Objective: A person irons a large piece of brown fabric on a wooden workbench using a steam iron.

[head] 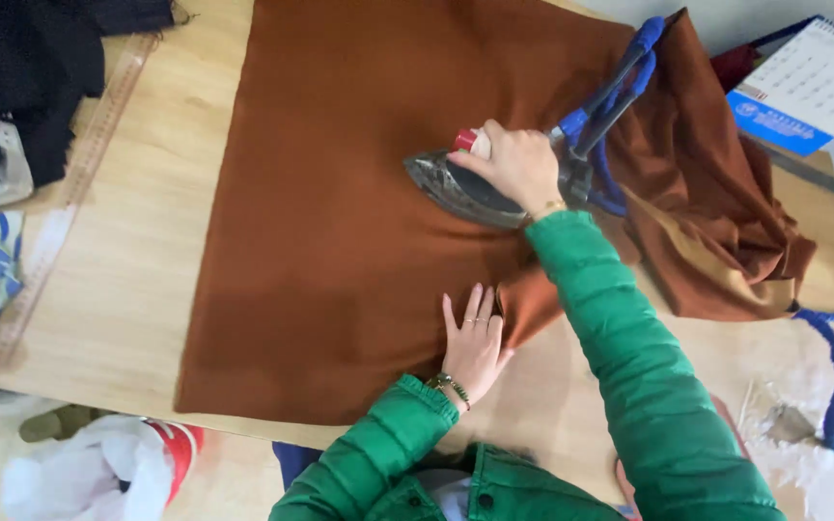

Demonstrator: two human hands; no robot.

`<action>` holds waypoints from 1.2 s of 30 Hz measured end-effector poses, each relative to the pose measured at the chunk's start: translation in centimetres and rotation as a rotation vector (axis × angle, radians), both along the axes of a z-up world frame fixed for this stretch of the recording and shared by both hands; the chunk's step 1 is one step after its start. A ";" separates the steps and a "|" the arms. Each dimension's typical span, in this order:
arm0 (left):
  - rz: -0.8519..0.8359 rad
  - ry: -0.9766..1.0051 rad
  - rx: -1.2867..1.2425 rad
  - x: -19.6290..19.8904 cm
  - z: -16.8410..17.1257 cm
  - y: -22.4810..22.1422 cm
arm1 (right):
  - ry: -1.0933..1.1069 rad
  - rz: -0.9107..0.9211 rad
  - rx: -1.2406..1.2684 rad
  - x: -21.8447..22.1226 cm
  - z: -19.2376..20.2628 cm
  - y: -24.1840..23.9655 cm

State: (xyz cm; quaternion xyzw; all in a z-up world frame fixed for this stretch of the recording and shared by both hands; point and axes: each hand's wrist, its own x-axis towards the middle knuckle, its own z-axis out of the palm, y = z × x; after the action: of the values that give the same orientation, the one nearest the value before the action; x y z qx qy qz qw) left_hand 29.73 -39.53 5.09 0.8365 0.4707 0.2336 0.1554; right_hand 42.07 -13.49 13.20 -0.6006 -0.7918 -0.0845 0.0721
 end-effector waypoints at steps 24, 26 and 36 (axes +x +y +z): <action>-0.039 -0.318 -0.203 2.1 -0.4 -6.3 | 0.023 0.123 -0.222 3.7 2.0 -0.5; -0.065 -0.113 -0.084 2.1 -2.2 -6.8 | -0.012 0.149 -0.234 3.9 2.2 -3.3; -0.256 0.072 0.107 0.1 -4.9 -10.5 | -0.078 0.560 -0.070 4.4 1.1 -11.7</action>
State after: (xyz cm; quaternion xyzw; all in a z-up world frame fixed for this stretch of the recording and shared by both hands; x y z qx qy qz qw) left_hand 29.81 -49.98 0.24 0.9046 0.3524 0.2064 0.1221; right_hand 46.45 -25.18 14.28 -0.3568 -0.9315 -0.0571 0.0411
